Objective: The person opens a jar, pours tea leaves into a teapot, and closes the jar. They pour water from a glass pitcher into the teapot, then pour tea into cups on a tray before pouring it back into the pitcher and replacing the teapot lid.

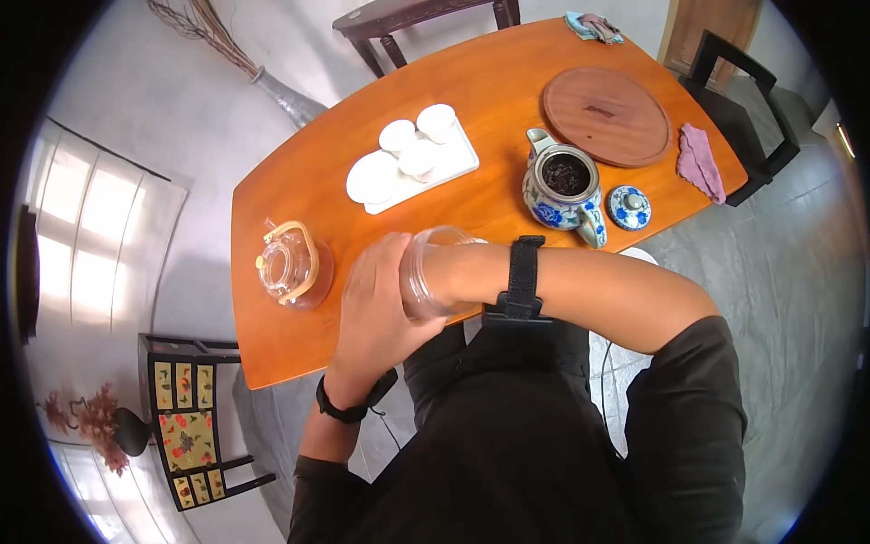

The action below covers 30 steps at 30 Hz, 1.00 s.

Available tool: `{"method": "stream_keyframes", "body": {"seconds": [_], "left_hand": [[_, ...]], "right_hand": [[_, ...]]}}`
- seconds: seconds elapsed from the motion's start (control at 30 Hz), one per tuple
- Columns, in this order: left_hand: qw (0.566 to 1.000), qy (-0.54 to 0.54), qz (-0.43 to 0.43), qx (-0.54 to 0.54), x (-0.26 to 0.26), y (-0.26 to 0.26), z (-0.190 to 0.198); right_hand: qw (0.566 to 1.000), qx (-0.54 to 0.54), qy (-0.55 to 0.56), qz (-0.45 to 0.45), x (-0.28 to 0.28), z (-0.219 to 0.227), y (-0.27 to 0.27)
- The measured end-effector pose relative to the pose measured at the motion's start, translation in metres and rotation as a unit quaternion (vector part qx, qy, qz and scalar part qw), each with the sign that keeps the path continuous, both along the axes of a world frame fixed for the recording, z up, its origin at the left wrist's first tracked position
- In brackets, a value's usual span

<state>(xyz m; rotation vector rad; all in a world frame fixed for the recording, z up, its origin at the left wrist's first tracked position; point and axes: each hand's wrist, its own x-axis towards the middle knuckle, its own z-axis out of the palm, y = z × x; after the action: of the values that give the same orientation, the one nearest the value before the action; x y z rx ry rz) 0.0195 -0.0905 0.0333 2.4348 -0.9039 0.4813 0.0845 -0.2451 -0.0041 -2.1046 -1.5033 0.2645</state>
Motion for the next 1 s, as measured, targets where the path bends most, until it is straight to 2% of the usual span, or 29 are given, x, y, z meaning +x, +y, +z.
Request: {"method": "stream_keyframes", "body": {"seconds": [0.13, 0.2, 0.23, 0.3, 0.33, 0.43, 0.47, 0.5, 0.63, 0.7, 0.77, 0.83, 0.87, 0.9, 1.0], "left_hand": [[1.000, 0.011, -0.016, 0.000, 0.018, -0.014, 0.013], [0.999, 0.040, -0.017, 0.016, 0.025, -0.024, 0.022], [0.997, 0.068, -0.018, 0.032, 0.028, -0.030, 0.024], [0.996, 0.064, -0.025, 0.054, 0.036, -0.043, 0.023], [0.994, 0.061, -0.033, 0.080, 0.040, -0.049, 0.022], [0.987, 0.114, -0.032, 0.104, 0.047, -0.066, 0.021], [0.988, 0.111, -0.033, 0.105, 0.048, -0.070, 0.022], [0.989, 0.105, -0.035, 0.093, 0.049, -0.074, 0.022], [0.990, 0.095, -0.057, 0.087, 0.050, -0.094, 0.033], [0.992, 0.078, -0.058, 0.075, 0.049, -0.101, 0.032], [0.994, 0.064, -0.063, 0.066, 0.042, -0.103, 0.031], [0.990, 0.074, -0.057, 0.101, 0.027, -0.106, 0.035], [0.992, 0.071, -0.060, 0.091, 0.018, -0.107, 0.033], [0.991, 0.075, -0.063, 0.092, 0.011, -0.107, 0.033], [0.989, 0.096, -0.076, 0.083, -0.002, -0.105, 0.035]], "right_hand": [[0.996, 0.059, -0.002, -0.060, 0.016, 0.005, -0.013], [0.996, -0.070, -0.048, 0.009, 0.024, 0.021, -0.036], [0.996, -0.072, -0.048, 0.011, 0.025, 0.017, -0.047], [0.982, 0.000, 0.174, -0.077, 0.029, 0.009, -0.065], [0.953, 0.081, 0.280, -0.084, 0.017, 0.032, -0.071], [0.953, 0.034, 0.270, -0.131, 0.027, 0.005, -0.089], [0.947, 0.042, 0.299, -0.112, 0.031, 0.005, -0.100], [0.947, 0.043, 0.297, -0.112, 0.031, 0.004, -0.110], [0.952, 0.044, 0.282, -0.114, 0.017, 0.044, -0.136], [0.957, 0.092, 0.247, -0.118, 0.012, 0.046, -0.145], [0.958, 0.088, 0.244, -0.125, 0.003, 0.043, -0.147], [0.927, 0.158, 0.319, -0.115, -0.011, 0.039, -0.141], [0.964, 0.070, 0.226, -0.117, -0.012, 0.033, -0.142], [0.991, 0.062, 0.077, -0.093, -0.018, 0.022, -0.134], [0.991, 0.056, 0.080, -0.087, -0.018, 0.021, -0.124]]}}
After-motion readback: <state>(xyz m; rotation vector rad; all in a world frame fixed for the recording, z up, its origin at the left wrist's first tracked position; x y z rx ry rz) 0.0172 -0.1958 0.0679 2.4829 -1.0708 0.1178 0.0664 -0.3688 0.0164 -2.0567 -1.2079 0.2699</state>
